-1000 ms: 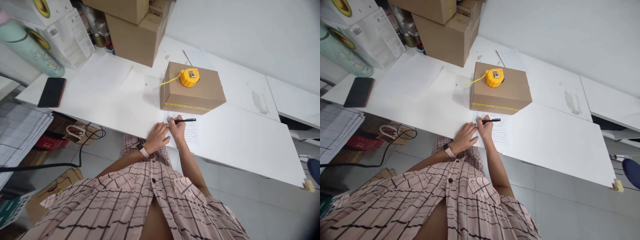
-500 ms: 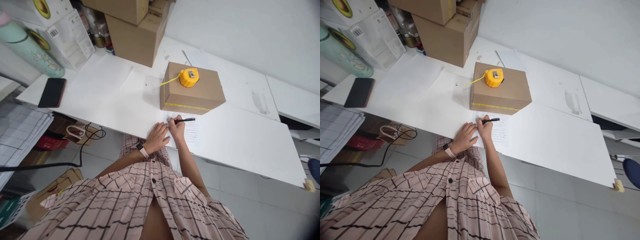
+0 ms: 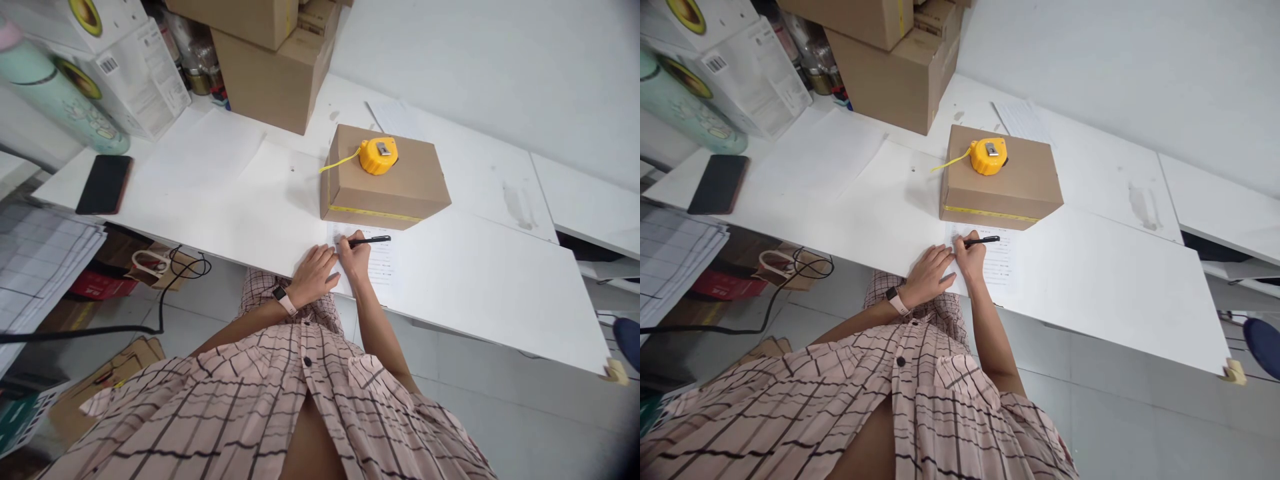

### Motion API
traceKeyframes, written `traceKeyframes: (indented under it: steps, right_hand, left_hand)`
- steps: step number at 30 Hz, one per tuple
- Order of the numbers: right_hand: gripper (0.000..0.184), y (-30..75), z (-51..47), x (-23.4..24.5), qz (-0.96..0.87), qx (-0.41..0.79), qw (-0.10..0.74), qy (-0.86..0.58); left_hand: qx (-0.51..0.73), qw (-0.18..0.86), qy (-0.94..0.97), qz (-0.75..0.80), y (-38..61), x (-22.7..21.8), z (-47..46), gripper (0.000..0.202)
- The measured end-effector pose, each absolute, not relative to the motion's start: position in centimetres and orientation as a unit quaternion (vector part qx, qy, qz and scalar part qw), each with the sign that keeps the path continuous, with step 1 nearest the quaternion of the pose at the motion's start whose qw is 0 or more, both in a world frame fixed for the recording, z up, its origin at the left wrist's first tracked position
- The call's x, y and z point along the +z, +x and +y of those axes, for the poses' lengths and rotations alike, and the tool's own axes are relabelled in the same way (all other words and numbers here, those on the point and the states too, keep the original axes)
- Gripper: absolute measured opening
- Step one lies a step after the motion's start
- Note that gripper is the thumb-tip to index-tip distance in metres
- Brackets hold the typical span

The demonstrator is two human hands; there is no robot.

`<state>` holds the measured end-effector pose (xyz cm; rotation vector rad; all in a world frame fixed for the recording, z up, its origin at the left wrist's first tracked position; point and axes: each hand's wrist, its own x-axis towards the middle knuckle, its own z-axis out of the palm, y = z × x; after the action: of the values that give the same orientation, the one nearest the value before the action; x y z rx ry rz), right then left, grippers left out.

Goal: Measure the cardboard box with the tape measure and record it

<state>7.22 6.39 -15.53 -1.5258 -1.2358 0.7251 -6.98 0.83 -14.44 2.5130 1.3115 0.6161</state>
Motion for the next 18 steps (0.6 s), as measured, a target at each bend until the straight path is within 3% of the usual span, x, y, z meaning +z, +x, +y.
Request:
traceKeyframes:
  steps: [18]
  right_hand:
    - [0.020,7.36,6.37,-15.58,-0.512,0.296,0.508,-0.627]
  left_hand:
    - [0.207,0.118,0.862,0.448,-7.02,-14.51,0.83,0.044]
